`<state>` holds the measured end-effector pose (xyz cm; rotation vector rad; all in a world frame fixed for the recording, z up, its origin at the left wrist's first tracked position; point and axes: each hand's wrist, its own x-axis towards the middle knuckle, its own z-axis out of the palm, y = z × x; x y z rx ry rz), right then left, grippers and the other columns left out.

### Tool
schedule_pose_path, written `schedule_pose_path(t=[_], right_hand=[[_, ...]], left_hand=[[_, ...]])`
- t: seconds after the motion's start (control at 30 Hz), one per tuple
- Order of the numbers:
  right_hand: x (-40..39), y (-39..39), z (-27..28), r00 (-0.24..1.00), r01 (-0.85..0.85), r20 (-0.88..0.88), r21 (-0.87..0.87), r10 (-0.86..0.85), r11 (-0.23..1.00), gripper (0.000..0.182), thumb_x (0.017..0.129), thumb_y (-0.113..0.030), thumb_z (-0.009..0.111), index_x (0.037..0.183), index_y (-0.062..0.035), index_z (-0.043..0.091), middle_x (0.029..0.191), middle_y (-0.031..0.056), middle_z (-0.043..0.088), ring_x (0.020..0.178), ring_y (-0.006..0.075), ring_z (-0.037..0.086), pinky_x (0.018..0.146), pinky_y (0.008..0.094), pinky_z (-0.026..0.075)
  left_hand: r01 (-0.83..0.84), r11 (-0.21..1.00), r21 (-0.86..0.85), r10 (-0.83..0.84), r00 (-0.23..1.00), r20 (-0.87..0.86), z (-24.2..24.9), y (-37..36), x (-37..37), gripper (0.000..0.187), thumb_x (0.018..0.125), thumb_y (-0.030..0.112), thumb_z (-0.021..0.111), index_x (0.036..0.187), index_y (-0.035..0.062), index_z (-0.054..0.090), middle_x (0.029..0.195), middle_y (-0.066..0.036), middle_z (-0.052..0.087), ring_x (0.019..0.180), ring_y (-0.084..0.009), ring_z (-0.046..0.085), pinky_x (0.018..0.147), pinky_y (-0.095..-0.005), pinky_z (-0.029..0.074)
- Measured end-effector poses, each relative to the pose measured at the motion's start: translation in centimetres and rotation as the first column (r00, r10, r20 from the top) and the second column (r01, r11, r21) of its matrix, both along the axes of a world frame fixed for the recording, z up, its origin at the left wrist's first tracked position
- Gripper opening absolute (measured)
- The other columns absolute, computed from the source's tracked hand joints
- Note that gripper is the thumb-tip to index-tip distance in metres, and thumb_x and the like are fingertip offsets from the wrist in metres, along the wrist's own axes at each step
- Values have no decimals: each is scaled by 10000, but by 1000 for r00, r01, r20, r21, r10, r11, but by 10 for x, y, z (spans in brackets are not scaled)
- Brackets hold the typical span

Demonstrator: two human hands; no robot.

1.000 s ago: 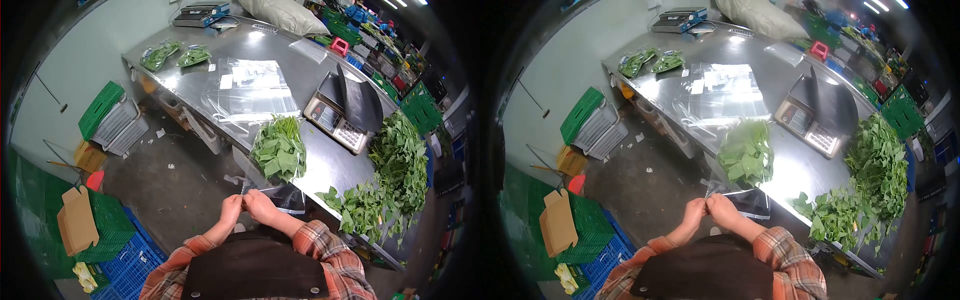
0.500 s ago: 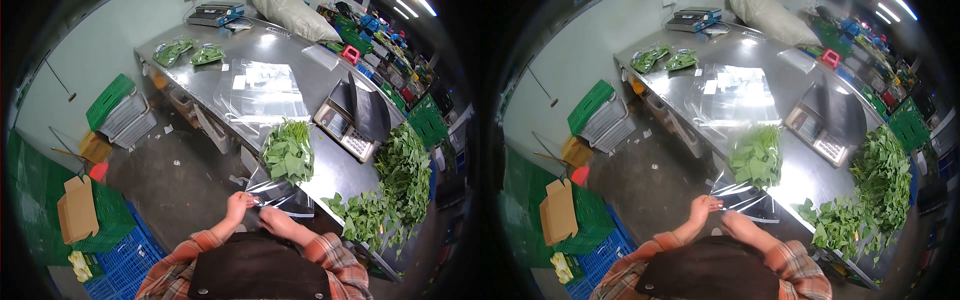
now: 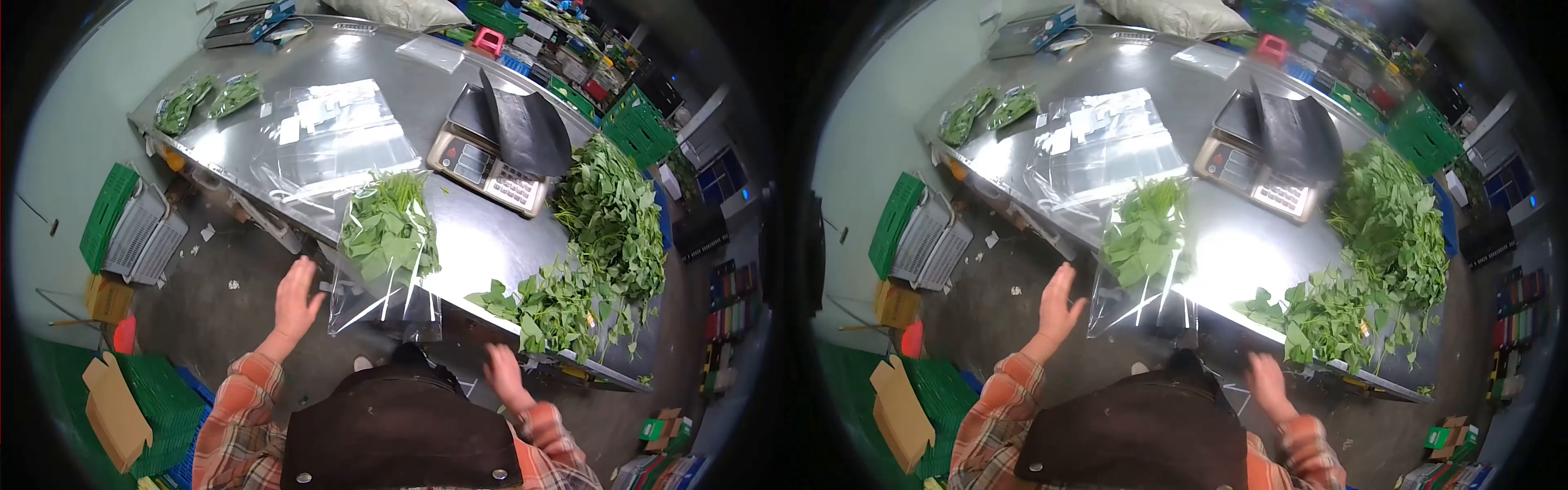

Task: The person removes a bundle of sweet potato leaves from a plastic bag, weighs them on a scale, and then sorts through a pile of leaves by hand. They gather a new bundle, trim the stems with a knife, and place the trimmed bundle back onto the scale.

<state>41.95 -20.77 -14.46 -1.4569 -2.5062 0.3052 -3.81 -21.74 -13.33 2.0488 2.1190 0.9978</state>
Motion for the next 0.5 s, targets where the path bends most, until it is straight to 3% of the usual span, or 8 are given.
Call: schedule_pose_path(t=[0.03, 0.1, 0.23, 0.27, 0.33, 0.37, 0.43, 0.5], right_hand=[[-33, 34, 8, 990, -104, -91, 27, 106, 994, 549, 684, -63, 683, 1198, -62, 490, 1058, 180, 526, 1005, 354, 501, 868, 428, 415], [-92, 77, 28, 962, -259, -54, 130, 267, 957, 529, 702, -92, 693, 1199, -97, 512, 1180, 159, 511, 1125, 317, 469, 965, 413, 382], [-133, 130, 49, 775, -580, -93, 287, 625, 763, 277, 789, -129, 629, 1063, -110, 600, 1166, 83, 561, 1089, 294, 522, 948, 384, 415], [-130, 139, 42, 773, -554, -232, 208, 591, 806, 233, 805, -135, 616, 1036, -107, 609, 1108, 79, 584, 1039, 299, 547, 921, 384, 434], [-119, 150, 20, 744, -520, -484, 15, 462, 854, 155, 839, -146, 588, 983, -102, 628, 994, 70, 632, 938, 311, 597, 867, 384, 473], [-118, 147, 14, 797, -321, -553, -49, 242, 946, 135, 906, -175, 534, 898, -62, 608, 772, 66, 633, 725, 261, 634, 721, 344, 524], [-123, 155, 19, 595, -227, -780, -392, -191, 892, 203, 939, -197, 491, 837, -43, 575, 714, 61, 601, 657, 197, 616, 643, 307, 515], [-134, 163, 29, 380, -216, -756, -632, -533, 744, 318, 973, -231, 439, 743, -25, 512, 626, 33, 536, 525, 104, 553, 513, 244, 469]], left_hand=[[122, 992, -9, -122, 982, -146, 4, 5, 3, 607, 737, 154, 678, 1295, 80, 451, 1352, -134, 428, 1268, -304, 379, 1011, -448, 326], [337, 941, -32, -329, 890, -316, 9, 15, 9, 549, 750, 166, 666, 1269, 129, 492, 1342, -94, 447, 1259, -274, 400, 1013, -453, 329], [471, 877, -91, -478, 840, -256, 21, 26, 12, 413, 761, 133, 650, 1165, 101, 573, 1239, -70, 555, 1205, -269, 470, 1012, -446, 342], [448, 889, -97, -458, 872, -174, 22, 29, 11, 322, 799, 162, 620, 1111, 91, 586, 1175, -73, 585, 1153, -261, 505, 988, -426, 363], [400, 909, -120, -403, 915, 2, 22, 31, 10, 201, 876, 219, 561, 1004, 72, 613, 1048, -79, 645, 1049, -244, 574, 940, -388, 404], [317, 939, -136, -277, 928, 250, 21, 34, 12, 186, 897, 226, 533, 936, 60, 605, 954, -85, 648, 945, -227, 593, 868, -363, 429], [164, 963, -213, 22, 742, 670, 15, 45, 17, 271, 939, 240, 476, 802, 36, 590, 767, -97, 652, 737, -194, 632, 725, -314, 478], [-25, 973, -230, 202, 580, 789, 7, 59, 36, 335, 954, 247, 453, 715, 30, 544, 641, -78, 587, 581, -144, 573, 588, -284, 451]])
